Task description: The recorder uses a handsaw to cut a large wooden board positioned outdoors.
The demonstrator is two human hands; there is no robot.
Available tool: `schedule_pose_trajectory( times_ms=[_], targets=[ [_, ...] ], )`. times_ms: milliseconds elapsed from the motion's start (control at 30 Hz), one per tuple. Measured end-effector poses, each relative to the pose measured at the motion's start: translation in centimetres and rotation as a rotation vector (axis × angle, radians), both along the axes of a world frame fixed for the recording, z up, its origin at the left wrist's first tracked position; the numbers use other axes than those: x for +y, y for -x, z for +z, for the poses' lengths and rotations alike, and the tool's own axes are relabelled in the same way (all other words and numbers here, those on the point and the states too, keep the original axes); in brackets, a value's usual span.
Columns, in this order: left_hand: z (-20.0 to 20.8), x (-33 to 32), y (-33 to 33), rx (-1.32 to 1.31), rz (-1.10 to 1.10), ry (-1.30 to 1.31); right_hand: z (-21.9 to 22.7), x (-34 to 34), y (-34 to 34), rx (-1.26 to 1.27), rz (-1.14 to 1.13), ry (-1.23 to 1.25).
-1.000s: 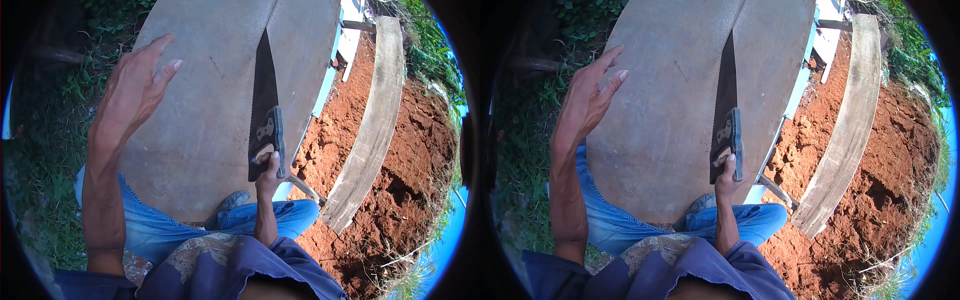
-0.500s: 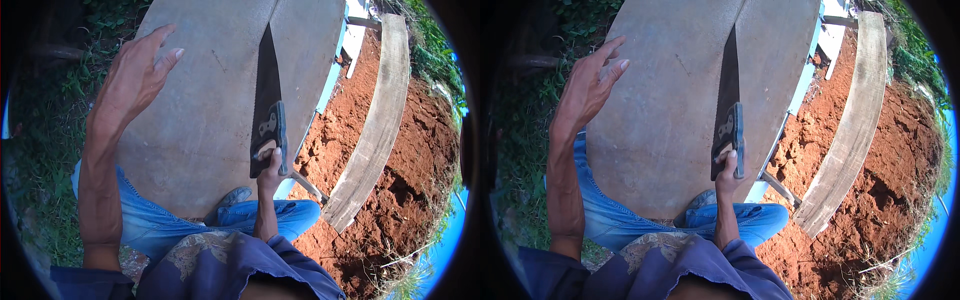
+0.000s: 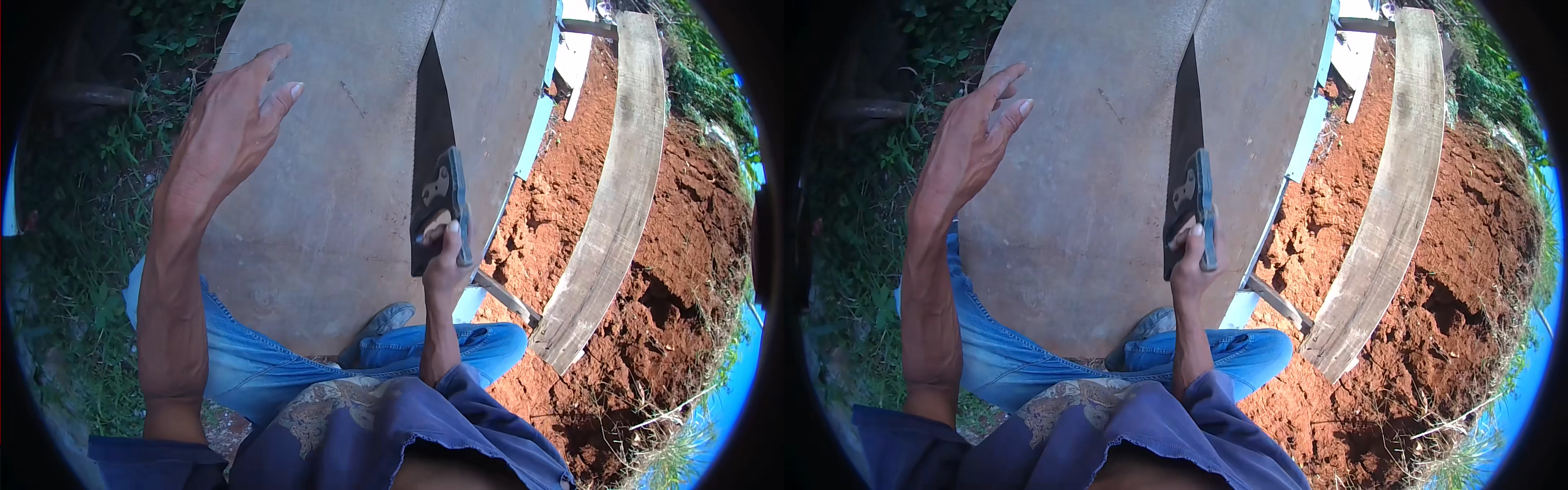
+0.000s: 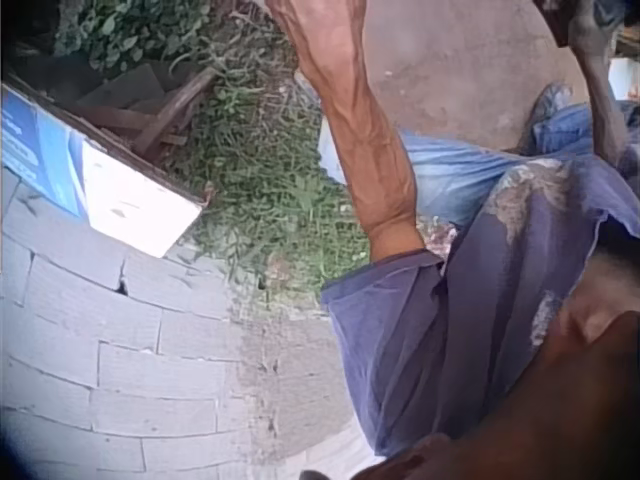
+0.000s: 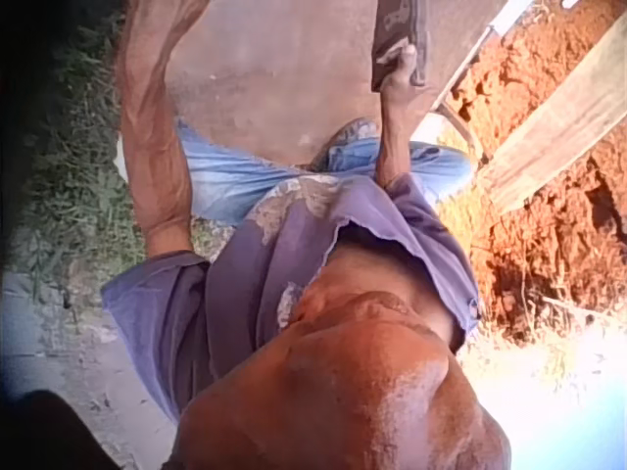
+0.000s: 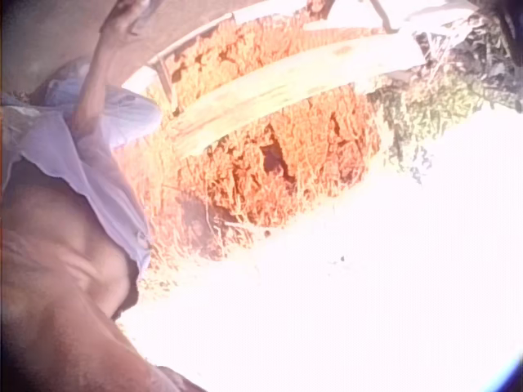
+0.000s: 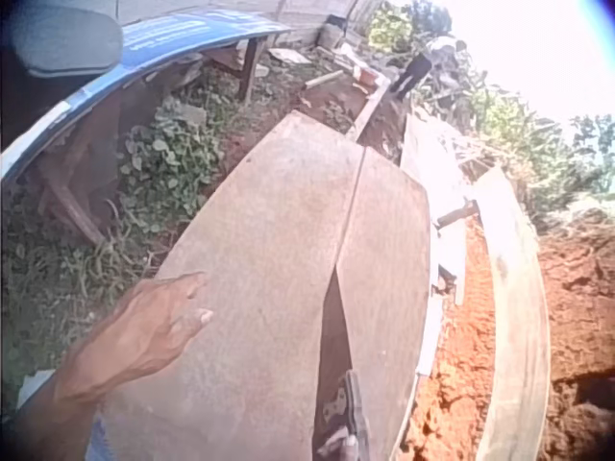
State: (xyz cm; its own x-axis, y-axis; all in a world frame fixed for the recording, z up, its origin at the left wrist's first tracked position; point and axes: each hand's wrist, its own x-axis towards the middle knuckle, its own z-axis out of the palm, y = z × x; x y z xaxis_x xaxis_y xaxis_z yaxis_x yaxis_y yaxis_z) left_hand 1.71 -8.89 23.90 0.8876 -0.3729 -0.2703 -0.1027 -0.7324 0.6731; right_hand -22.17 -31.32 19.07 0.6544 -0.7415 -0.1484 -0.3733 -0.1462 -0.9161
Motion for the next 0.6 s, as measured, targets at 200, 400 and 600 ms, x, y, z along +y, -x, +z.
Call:
schedule_pose_trajectory(
  times_ms=[200, 400, 600],
  targets=[
    [1.4, 0.4, 0.5, -0.095, 0.016, 0.029, 1.8, -0.8, -0.6, 0.002, -0.001, 0.005],
    [-0.9, -1.6, 0.4, -0.137, -0.027, 0.044, -7.2, -7.2, -15.8, -0.042, -0.080, -0.015],
    [1.3, 1.5, -0.5, -0.049, 0.052, -0.017, 7.1, 3.0, 7.6, 0.012, -0.052, -0.062]
  ],
)
